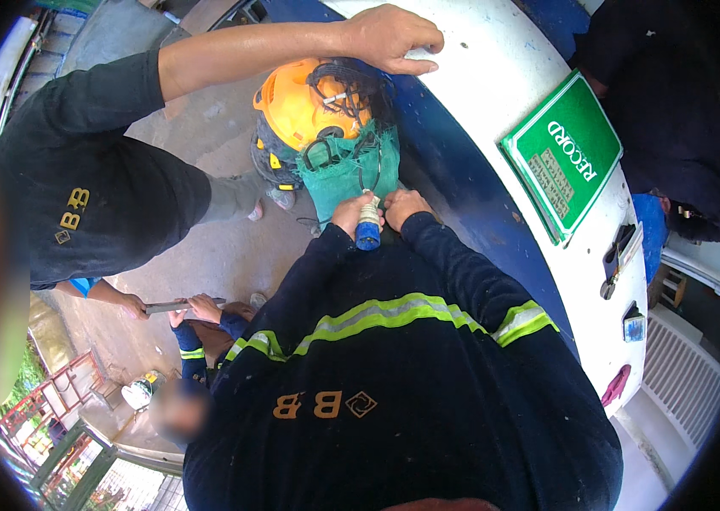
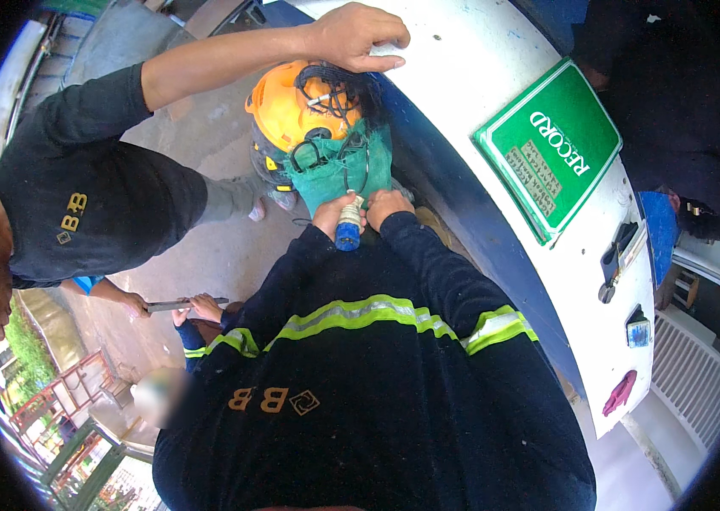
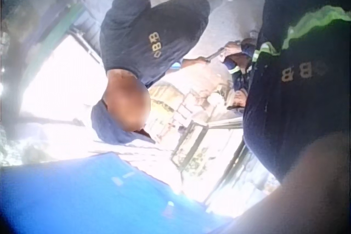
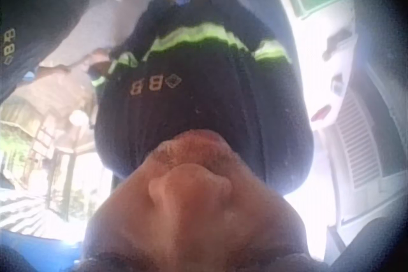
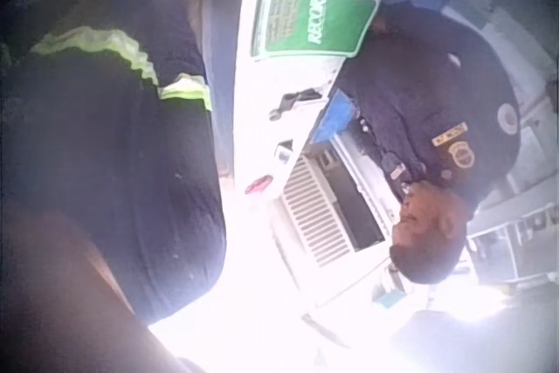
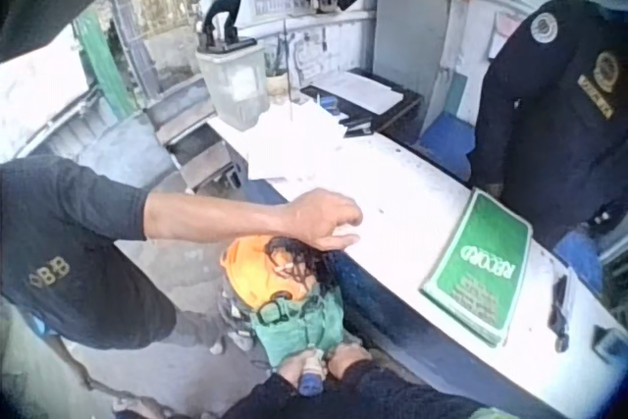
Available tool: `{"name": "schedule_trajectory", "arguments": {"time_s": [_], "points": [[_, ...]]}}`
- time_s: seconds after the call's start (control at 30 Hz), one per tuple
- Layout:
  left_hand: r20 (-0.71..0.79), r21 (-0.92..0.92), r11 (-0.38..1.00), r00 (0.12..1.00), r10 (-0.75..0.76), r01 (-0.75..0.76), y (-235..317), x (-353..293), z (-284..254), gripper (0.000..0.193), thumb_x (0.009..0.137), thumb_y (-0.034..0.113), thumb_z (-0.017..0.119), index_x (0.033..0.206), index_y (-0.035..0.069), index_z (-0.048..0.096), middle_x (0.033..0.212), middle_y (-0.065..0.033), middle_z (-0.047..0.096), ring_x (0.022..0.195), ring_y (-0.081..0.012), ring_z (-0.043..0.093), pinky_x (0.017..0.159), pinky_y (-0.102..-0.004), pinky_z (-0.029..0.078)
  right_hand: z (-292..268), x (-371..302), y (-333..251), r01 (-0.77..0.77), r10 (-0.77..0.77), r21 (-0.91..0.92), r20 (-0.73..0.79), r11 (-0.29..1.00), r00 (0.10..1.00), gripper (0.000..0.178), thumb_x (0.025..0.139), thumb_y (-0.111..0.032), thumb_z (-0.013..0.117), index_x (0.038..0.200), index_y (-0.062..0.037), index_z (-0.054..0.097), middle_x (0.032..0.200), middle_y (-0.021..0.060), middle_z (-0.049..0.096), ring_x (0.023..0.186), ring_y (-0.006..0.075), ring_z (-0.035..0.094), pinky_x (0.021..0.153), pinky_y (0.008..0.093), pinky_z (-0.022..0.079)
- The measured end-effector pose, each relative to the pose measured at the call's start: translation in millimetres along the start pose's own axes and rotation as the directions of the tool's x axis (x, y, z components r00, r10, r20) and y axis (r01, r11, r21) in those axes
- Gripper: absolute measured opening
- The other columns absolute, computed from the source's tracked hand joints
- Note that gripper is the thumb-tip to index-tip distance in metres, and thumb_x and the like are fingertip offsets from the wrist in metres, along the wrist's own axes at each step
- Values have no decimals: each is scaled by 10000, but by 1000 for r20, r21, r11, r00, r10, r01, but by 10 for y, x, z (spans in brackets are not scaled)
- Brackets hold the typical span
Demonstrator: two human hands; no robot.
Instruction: The person uses a screwdriver to manipulate a small white cylindrical object placed on a green mesh bag. They repeatedly insert and remove the tool while adjusting the object's position. A yellow hard hat and other tools are visible nearby.
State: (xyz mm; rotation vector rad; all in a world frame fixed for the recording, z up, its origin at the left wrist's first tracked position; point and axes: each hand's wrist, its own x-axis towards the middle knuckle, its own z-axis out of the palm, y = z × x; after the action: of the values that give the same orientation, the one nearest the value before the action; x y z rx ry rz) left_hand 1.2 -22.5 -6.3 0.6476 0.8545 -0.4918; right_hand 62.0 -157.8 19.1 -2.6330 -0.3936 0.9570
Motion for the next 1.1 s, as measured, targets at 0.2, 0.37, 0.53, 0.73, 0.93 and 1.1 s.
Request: {"name": "schedule_trajectory", "arguments": {"time_s": [0.2,0.37,0.53,0.73,0.93,1.1], "points": [[94,15,999,995,40,-42,64,-342,226,271,877,253,525,1007,19,481,743,-130,584,539,-220,590,452,-347,508,-95,439,232,-403,407,60,-167,913,898,209,818,-168,506,900,-30,640,960,194,628,891,323,615,781,395,488],[153,-79,996,987,47,-35,48,-220,-15,310,916,287,467,1093,32,481,905,-121,581,735,-209,602,584,-366,538,785,1370,1896,272,-229,195,-218,942,949,221,840,-192,521,872,14,592,816,158,638,650,241,632,555,375,495],[121,-126,970,967,224,-209,28,-141,-211,330,920,270,463,1125,12,455,928,-133,572,753,-239,605,608,-383,544,-45,562,171,-308,22,828,337,468,941,375,825,-392,619,813,-19,579,587,34,510,374,100,404,337,287,314],[28,-88,964,967,254,-251,50,-176,-192,308,932,213,426,1144,-11,429,974,-181,572,747,-273,619,593,-399,554,237,676,27,-416,-160,884,452,214,878,240,841,-177,614,981,13,571,611,32,520,400,78,396,354,243,352],[84,-124,974,976,199,-188,-22,-71,-288,320,933,232,406,1143,-10,413,953,-196,579,722,-276,619,563,-395,552,332,735,164,-400,41,856,410,328,911,122,826,-49,558,921,20,590,660,71,562,434,126,473,378,262,401],[61,-120,955,958,281,-273,110,-214,-159,270,937,252,427,1050,10,466,883,-133,581,658,-219,611,523,-352,535,214,681,256,-306,159,866,264,395,951,192,858,-168,565,819,18,591,609,40,560,401,123,461,376,271,405]]}}
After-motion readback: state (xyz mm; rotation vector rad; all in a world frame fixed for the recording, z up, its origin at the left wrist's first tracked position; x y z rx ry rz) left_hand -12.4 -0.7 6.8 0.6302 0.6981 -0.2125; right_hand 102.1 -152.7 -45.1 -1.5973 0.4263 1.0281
